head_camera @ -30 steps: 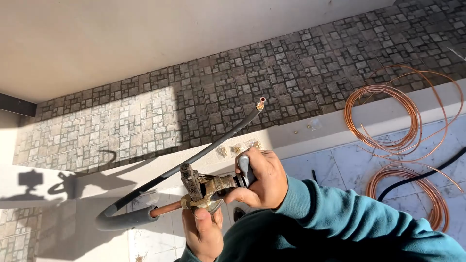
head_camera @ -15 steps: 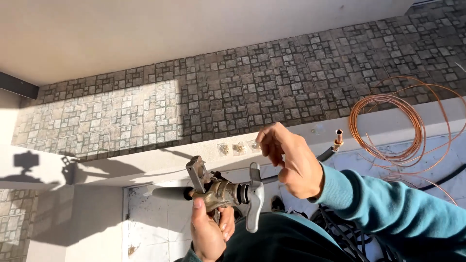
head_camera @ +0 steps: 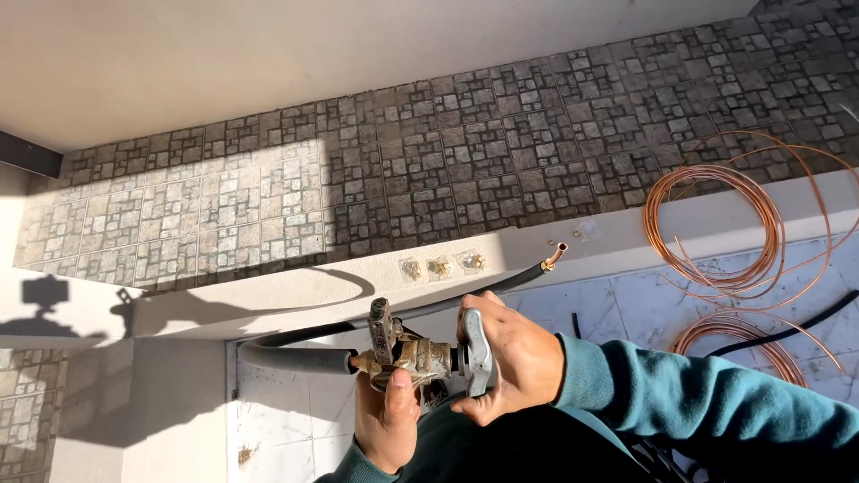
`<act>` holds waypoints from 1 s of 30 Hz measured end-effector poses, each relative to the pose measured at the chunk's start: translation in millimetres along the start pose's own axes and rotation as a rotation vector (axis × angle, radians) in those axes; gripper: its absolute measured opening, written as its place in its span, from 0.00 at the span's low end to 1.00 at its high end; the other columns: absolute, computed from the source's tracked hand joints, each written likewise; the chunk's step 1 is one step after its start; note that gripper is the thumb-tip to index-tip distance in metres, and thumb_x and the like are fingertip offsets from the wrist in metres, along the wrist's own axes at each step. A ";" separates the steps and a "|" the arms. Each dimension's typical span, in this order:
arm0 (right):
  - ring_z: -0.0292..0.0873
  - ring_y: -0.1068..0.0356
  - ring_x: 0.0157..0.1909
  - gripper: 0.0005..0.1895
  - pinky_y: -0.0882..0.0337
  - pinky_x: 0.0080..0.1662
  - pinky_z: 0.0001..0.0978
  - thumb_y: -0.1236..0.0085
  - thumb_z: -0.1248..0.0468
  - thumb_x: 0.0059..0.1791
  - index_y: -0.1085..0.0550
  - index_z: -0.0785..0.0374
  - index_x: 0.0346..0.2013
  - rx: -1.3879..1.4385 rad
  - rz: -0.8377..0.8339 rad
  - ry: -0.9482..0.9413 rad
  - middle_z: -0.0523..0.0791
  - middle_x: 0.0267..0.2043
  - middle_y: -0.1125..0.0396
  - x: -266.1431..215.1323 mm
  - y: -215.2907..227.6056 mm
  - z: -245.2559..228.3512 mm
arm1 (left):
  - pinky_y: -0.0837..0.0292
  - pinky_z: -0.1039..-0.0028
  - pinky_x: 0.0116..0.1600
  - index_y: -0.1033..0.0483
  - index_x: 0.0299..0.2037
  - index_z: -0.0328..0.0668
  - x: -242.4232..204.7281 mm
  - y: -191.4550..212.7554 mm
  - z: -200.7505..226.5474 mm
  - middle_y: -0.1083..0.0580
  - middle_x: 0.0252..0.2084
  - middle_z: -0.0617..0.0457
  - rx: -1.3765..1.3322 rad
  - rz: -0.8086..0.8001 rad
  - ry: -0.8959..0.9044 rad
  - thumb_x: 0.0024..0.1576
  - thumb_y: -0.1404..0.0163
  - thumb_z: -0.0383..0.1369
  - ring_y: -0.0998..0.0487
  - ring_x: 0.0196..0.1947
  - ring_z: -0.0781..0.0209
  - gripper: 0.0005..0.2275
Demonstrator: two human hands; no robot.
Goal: Preparing copper pipes for air conditioner installation by flaring the ends and sliding on foam insulation sleeves.
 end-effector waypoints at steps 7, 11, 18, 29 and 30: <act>0.51 0.26 0.46 0.36 0.27 0.50 0.39 0.25 0.48 0.33 0.32 0.64 0.44 0.192 -0.210 -0.365 0.50 0.43 0.29 22.5 -8.4 -8.0 | 0.47 0.75 0.17 0.32 0.38 0.34 -7.6 -3.4 24.8 0.37 0.17 0.55 -0.071 -0.068 0.051 0.53 0.48 0.53 0.40 0.13 0.68 0.24; 0.50 0.28 0.43 0.28 0.31 0.48 0.39 0.25 0.52 0.36 0.32 0.64 0.37 0.079 -0.187 -0.209 0.47 0.37 0.31 22.3 -9.0 -6.9 | 0.46 0.74 0.18 0.32 0.36 0.34 1.2 5.1 8.4 0.36 0.18 0.56 -0.062 -0.050 0.008 0.54 0.49 0.52 0.39 0.14 0.67 0.23; 0.47 0.32 0.45 0.07 0.36 0.48 0.39 0.42 0.62 0.48 0.32 0.56 0.36 -0.563 -0.239 0.794 0.43 0.38 0.36 67.5 25.4 -77.8 | 0.49 0.74 0.20 0.39 0.27 0.38 -5.3 -22.8 65.0 0.41 0.16 0.58 0.027 -0.115 -0.090 0.62 0.53 0.52 0.42 0.15 0.67 0.24; 0.34 0.34 0.43 0.35 0.32 0.47 0.27 0.31 0.46 0.44 0.30 0.63 0.57 0.788 -0.261 -0.641 0.39 0.44 0.29 -25.2 -32.4 26.7 | 0.46 0.73 0.17 0.38 0.26 0.39 -2.0 -0.3 51.8 0.40 0.15 0.55 -0.057 -0.111 -0.108 0.56 0.50 0.53 0.39 0.14 0.65 0.23; 0.34 0.34 0.43 0.35 0.32 0.47 0.27 0.31 0.46 0.44 0.30 0.63 0.57 0.792 -0.248 -0.650 0.39 0.44 0.29 -24.4 -40.2 25.8 | 0.46 0.73 0.17 0.38 0.26 0.39 -2.8 0.9 49.7 0.40 0.15 0.55 -0.054 -0.121 -0.097 0.56 0.50 0.53 0.39 0.14 0.65 0.23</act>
Point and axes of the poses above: each hand's wrist, its own x-axis towards the middle knuckle, its own y-axis out of the back of the hand, z = x × y, the point moved 9 cm from there along x, towards the middle knuckle
